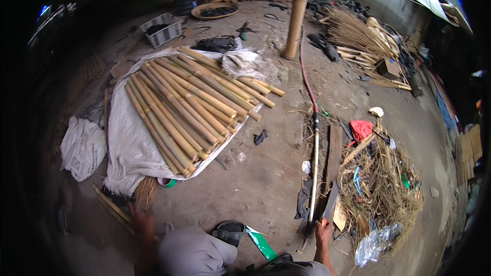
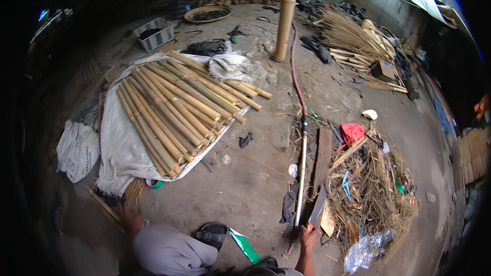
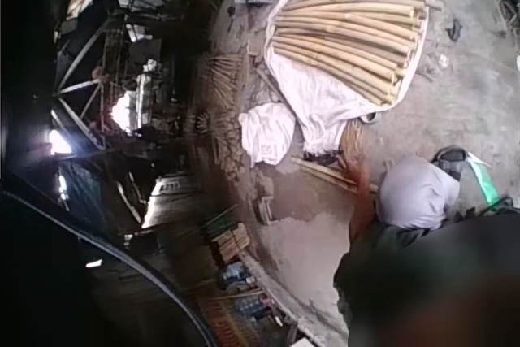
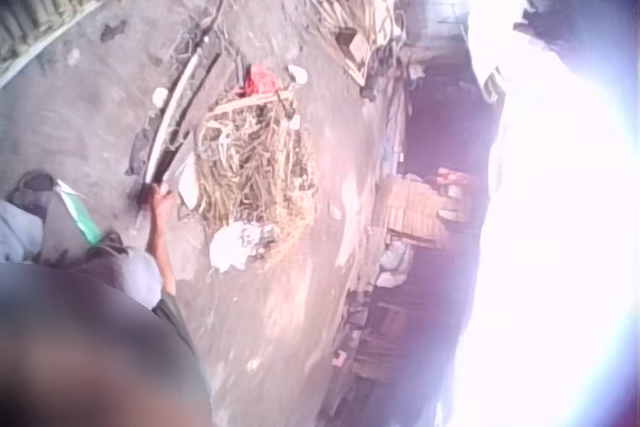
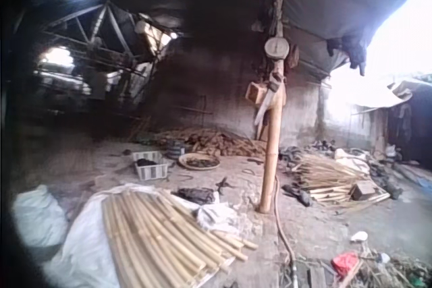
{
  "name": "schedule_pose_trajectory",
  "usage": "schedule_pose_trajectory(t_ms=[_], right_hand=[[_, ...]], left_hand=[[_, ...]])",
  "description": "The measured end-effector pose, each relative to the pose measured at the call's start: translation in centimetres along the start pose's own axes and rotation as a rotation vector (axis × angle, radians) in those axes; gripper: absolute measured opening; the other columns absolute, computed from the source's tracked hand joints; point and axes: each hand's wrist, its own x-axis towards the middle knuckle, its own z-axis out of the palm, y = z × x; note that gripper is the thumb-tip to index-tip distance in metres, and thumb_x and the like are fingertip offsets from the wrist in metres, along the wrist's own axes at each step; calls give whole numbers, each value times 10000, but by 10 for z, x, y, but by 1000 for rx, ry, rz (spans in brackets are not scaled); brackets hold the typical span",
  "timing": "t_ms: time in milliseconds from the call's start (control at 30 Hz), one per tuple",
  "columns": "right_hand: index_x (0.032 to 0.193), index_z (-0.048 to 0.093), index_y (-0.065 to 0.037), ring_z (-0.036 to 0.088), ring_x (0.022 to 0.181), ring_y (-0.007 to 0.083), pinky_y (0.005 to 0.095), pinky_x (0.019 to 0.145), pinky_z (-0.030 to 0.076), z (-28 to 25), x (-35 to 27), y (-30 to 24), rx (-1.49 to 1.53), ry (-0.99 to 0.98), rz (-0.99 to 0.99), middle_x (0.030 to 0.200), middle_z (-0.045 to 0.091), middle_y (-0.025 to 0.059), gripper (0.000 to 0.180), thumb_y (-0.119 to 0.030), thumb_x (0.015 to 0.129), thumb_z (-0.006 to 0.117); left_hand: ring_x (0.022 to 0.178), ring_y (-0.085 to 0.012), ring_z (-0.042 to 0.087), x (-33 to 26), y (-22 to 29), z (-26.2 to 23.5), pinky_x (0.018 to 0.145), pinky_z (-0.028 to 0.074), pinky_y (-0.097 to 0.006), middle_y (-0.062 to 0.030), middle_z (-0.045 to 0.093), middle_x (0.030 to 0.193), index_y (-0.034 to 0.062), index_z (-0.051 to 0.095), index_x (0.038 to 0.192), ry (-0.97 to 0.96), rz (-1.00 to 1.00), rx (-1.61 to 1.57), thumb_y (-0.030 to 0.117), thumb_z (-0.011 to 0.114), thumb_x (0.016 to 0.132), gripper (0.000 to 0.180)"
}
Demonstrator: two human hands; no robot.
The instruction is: The person sits on the floor and uses a knife to shave and taper the ends of bamboo poles. They repeatedly pick up poles from a nearby pile, carve the ends, and place the finished pieces back on the pile.
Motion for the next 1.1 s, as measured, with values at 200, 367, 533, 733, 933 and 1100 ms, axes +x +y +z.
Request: schedule_pose_trajectory(t_ms=[200, 367, 533, 733, 933, 1100], right_hand=[[1150, 607, 58, 640, 913, 321, 437, 845, 502, 7, 8, 12, 56, 26, -6, 1014, 669, 200, 541, -310, 791, 774], [1161, 581, 42, 612, 788, 300, 453, 722, 492, 24, 37, 53, 228, -17, 134, 931, 643, 169, 535, -297, 798, 779], [1188, 526, -85, 415, 410, 128, 311, 375, 311, 27, 52, 73, 301, -94, 17, 613, 414, -8, 419, -292, 872, 708], [1159, 545, -80, 444, 439, 161, 338, 404, 339, 22, 50, 61, 282, -87, 9, 630, 427, 16, 359, -282, 901, 692], [1235, 646, 18, 609, 720, 253, 394, 625, 494, 14, 38, 52, -14, -3, -374, 873, 652, 162, 457, -350, 965, 673], [1200, 650, 62, 633, 738, 314, 425, 641, 510, 10, 25, 37, 46, -34, -368, 937, 678, 228, 513, -395, 968, 667]], left_hand=[[1313, -400, 526, 75, 94, 4, 1113, 414, -486, -233, 547, 1421, -15, 585, 1322, -67, 203, -466, 73, 645, 911, 424], [1011, -266, 681, 126, 155, 58, 774, 561, -380, -185, 699, 1095, 33, 670, 1187, -358, -10, -700, 106, 657, 943, 254], [1139, -411, 642, 148, 167, 138, 996, 511, -460, -267, 654, 1243, -18, 550, 1297, -550, -266, -491, 316, 720, 892, 552], [1049, -388, 683, 138, 170, 175, 938, 535, -459, -241, 704, 1108, -30, 591, 1200, -331, -281, -368, 289, 739, 876, 478], [1136, -453, 633, 149, 179, 174, 980, 510, -476, -308, 603, 1283, -33, 522, 1260, -582, -661, -624, 342, 758, 837, 612], [1006, -322, 703, 150, 204, 147, 668, 631, -437, -230, 615, 1257, -6, 440, 1352, -553, -688, -752, 363, 695, 901, 636]])
